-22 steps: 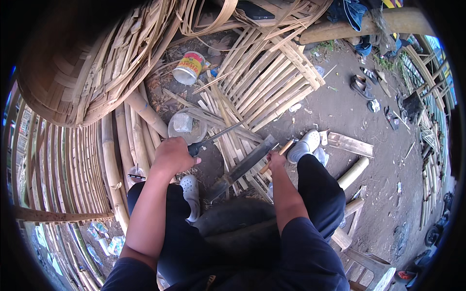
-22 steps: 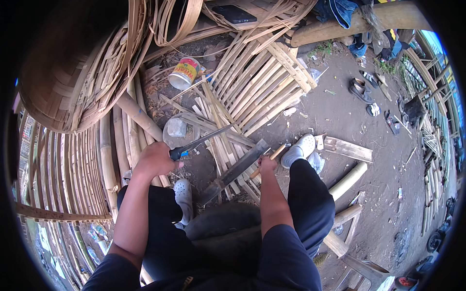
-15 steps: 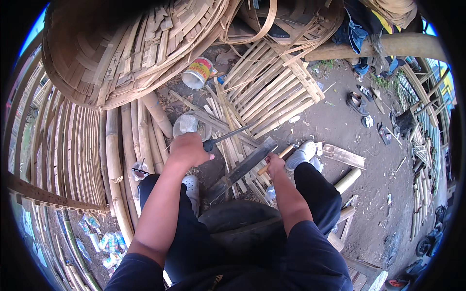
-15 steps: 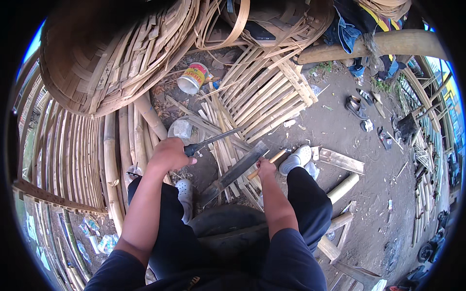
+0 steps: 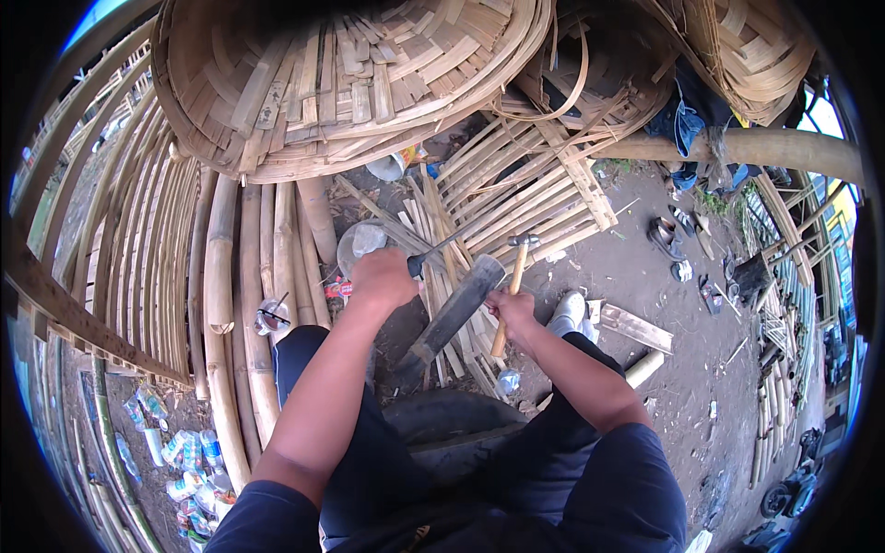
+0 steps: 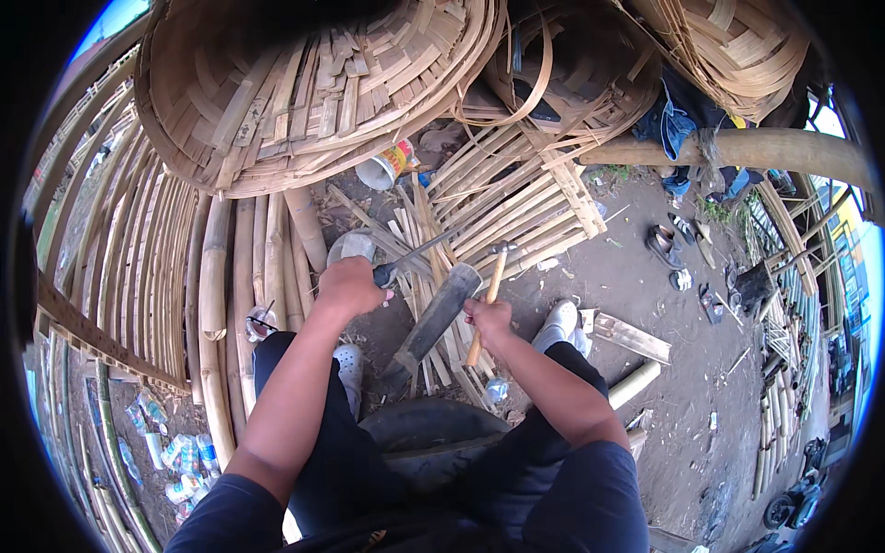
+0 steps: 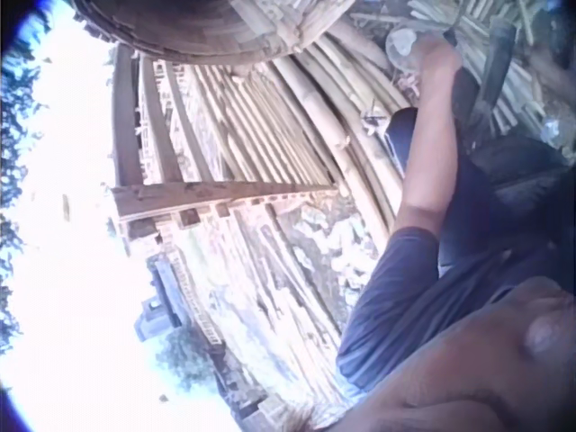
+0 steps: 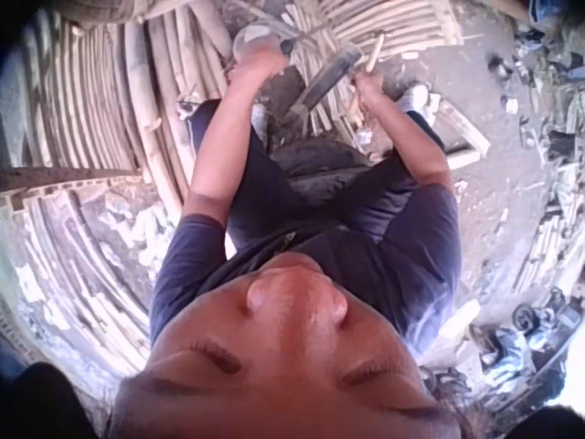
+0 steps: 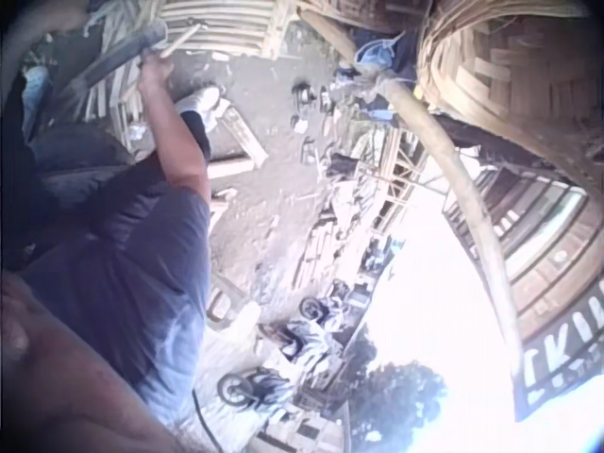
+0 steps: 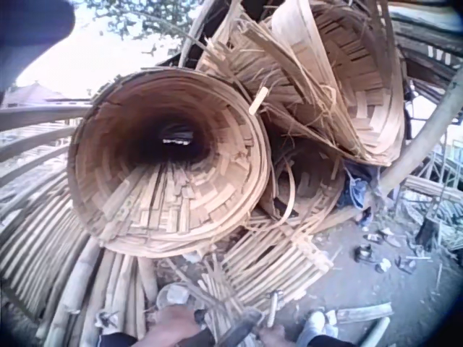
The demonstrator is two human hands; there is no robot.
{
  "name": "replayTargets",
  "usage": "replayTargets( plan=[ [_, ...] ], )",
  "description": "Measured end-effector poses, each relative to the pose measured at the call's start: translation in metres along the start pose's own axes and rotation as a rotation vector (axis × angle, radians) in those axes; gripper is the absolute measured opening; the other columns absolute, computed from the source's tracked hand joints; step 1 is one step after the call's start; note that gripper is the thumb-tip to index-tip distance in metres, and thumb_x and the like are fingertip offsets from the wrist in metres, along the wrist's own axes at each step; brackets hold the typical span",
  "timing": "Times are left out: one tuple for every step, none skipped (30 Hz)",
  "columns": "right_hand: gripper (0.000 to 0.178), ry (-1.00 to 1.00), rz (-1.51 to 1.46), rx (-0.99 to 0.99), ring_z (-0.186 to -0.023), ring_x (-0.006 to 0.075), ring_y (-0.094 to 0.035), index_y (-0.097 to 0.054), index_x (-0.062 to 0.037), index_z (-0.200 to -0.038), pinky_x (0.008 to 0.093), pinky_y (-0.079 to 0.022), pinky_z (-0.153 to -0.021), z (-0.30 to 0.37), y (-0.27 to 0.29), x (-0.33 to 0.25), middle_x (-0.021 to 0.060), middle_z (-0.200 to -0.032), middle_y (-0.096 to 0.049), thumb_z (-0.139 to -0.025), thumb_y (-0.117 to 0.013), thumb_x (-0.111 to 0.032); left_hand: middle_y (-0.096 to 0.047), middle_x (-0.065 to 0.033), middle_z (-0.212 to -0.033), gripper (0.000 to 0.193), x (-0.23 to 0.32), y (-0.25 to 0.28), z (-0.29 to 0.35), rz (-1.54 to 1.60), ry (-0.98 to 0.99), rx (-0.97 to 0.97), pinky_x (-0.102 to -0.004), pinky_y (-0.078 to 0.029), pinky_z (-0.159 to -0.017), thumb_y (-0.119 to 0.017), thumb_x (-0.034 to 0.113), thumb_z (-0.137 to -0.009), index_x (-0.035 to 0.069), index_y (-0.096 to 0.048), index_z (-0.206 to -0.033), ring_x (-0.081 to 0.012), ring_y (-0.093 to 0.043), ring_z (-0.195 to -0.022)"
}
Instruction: The person is sitting on the ground and uses a hammer to drive a large blade into the end of a bamboo pole, splitting it into smaller strips.
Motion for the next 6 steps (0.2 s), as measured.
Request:
replayTargets(
  plan=[
    [0.021, 0.011, 0.013, -0.002, -0.056, 0.0141, -0.056, -0.051, -0.0050, -0.070, 0.0275, -0.049, -0.046, 0.006, -0.006, -0.008, 0.0043, -0.068, -0.056, -0.070, -0.071, 0.003, -0.064, -0.0204, -0.108, 0.060, -0.002, 0.001, -0.001, 0.011, 0.005, 0.012, -0.0393, -0.049, -0.089, -0.075, 0.048, -0.072, -0.003, -0.063, -0.101, -0.0332, -0.062, -0.105],
    [0.021, 0.023, 0.026, -0.006, -0.057, 0.0140, -0.057, -0.051, -0.0054, -0.069, 0.0276, -0.050, -0.046, 0.013, -0.012, -0.015, 0.0044, -0.069, -0.057, -0.070, -0.071, 0.002, -0.064, -0.0193, -0.110, 0.058, -0.003, 0.003, -0.001, 0.015, 0.020, 0.001, -0.0388, -0.048, -0.091, -0.074, 0.046, -0.073, -0.001, -0.063, -0.104, -0.0320, -0.061, -0.107],
    [0.021, 0.035, 0.037, -0.009, -0.058, 0.0140, -0.058, -0.051, -0.0057, -0.069, 0.0277, -0.050, -0.046, 0.017, -0.017, -0.020, 0.0045, -0.070, -0.058, -0.070, -0.071, 0.002, -0.063, -0.0182, -0.112, 0.056, -0.002, 0.008, 0.000, 0.017, 0.033, -0.009, -0.0383, -0.047, -0.093, -0.073, 0.044, -0.074, 0.001, -0.062, -0.107, -0.0308, -0.060, -0.108],
    [0.021, 0.073, 0.039, -0.034, -0.059, 0.0147, -0.058, -0.051, -0.0058, -0.071, 0.0284, -0.051, -0.047, 0.020, -0.021, -0.023, 0.0049, -0.071, -0.058, -0.071, -0.071, 0.002, -0.063, -0.0171, -0.114, 0.054, -0.002, 0.011, 0.001, 0.019, 0.048, -0.018, -0.0378, -0.046, -0.095, -0.072, 0.043, -0.076, 0.002, -0.062, -0.110, -0.0296, -0.059, -0.110],
    [0.021, 0.111, 0.040, -0.060, -0.060, 0.0154, -0.059, -0.051, -0.0058, -0.072, 0.0291, -0.052, -0.048, 0.023, -0.025, -0.024, 0.0054, -0.073, -0.058, -0.071, -0.071, 0.002, -0.062, -0.0178, -0.116, 0.057, -0.003, 0.011, 0.001, 0.030, 0.065, -0.038, -0.0379, -0.045, -0.096, -0.072, 0.044, -0.075, 0.003, -0.060, -0.113, -0.0300, -0.058, -0.112],
    [0.021, 0.154, 0.039, -0.082, -0.062, 0.0161, -0.060, -0.051, -0.0058, -0.073, 0.0297, -0.053, -0.049, 0.024, -0.026, -0.026, 0.0059, -0.074, -0.058, -0.071, -0.071, 0.002, -0.060, -0.0185, -0.118, 0.060, -0.002, 0.012, 0.002, 0.041, 0.076, -0.054, -0.0380, -0.044, -0.097, -0.073, 0.044, -0.075, 0.003, -0.058, -0.116, -0.0305, -0.057, -0.114]
  ],
)
Point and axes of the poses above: each hand's wrist, its own z-axis away from the middle knuckle, its own y-axis out of the back of the hand, x = y × z, the point moved 2 cm from there along -z, towards the middle knuckle
